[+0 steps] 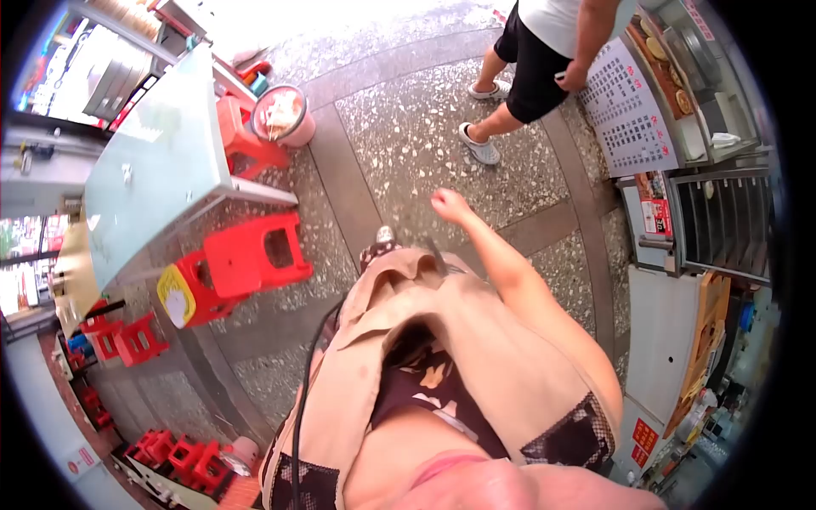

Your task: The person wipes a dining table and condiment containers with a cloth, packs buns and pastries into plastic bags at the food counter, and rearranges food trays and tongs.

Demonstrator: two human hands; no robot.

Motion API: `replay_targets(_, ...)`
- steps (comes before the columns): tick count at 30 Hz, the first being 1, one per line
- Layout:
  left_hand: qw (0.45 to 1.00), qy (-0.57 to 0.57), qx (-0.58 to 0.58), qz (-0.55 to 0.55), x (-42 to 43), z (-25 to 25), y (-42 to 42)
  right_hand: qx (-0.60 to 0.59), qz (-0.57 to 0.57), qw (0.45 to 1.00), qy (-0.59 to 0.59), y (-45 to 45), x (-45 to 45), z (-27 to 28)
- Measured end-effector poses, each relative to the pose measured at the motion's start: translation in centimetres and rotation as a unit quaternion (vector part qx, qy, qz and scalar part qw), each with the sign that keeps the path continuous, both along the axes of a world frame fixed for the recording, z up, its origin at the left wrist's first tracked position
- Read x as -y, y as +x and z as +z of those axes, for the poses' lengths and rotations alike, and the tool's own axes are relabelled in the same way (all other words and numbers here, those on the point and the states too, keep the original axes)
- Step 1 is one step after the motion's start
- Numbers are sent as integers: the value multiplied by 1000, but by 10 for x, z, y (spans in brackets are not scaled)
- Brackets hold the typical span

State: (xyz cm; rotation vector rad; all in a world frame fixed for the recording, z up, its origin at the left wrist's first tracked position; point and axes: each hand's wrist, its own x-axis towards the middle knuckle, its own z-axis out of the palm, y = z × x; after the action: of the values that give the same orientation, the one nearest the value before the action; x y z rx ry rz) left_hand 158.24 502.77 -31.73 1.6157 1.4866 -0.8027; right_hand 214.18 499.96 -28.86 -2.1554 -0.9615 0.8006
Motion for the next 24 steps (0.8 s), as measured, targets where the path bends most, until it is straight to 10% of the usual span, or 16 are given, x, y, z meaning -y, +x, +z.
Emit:
replay_targets(6,879,285,381,-33,-409,19,417,-89,-135,888,-430,77,116,-58)
replay_targets(8,858,282,427,-52,-491,79,547,-164,-368,810,-426,97,126,-43)
replay_targets(12,790,270,546,-78,-602,96,707,-193,-427,761,-448,182,86,-87)
replay_targets(15,862,240,440,-72,-647,25,730,-171,-327,844,-390,298,-44,-109)
replay_targets(18,950,150,97,-256,-641,31,719,-100,-257,915,-294,451,-235,-44)
replay_targets(24,984,-24,-16,-174,-690,1,749,-26,-169,984,55,717,-533,38)
